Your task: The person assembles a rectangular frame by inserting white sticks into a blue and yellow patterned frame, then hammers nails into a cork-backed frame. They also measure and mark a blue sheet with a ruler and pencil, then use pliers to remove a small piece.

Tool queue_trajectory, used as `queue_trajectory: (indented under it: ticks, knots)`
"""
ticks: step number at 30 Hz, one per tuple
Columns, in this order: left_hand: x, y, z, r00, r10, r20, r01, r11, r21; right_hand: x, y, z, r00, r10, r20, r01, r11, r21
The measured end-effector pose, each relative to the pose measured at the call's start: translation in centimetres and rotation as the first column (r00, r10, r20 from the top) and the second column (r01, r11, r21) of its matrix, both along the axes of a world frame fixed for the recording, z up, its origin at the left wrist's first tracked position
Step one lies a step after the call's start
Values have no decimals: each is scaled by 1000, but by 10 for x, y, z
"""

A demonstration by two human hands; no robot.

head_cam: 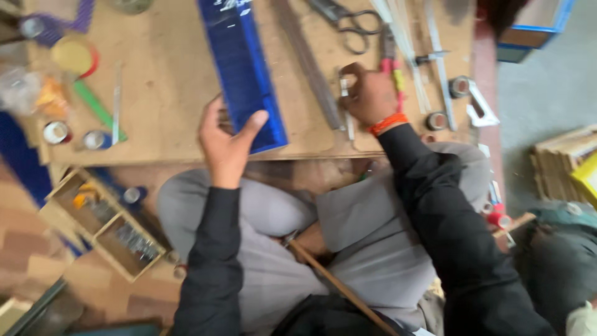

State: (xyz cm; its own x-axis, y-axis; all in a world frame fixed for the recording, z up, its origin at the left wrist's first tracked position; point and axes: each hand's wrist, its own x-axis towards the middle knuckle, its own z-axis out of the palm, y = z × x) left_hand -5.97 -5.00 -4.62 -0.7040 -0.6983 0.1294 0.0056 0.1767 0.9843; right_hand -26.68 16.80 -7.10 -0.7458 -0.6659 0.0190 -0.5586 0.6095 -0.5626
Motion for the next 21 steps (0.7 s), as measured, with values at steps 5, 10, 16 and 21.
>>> queue_trajectory:
  ticks: [5, 10, 16, 21]
  knots:
    - [5, -13, -2, 995, -34, 90, 26, 996, 79, -24, 50, 24, 975, -117, 191, 113, 993, 27]
    - [13, -31, -9, 998, -36, 47, 25, 978, 206, -75, 119, 43, 959, -179, -219, 160, 982, -104]
    - [23, -36, -23, 1000, 12, 9, -14, 931, 364, -54, 191, 26, 985, -173, 21, 172, 944, -281]
    - [69, -28, -16, 994, 107, 17, -104, 896, 432, 4, 249, -14, 900, -351, 259, 411, 880, -236]
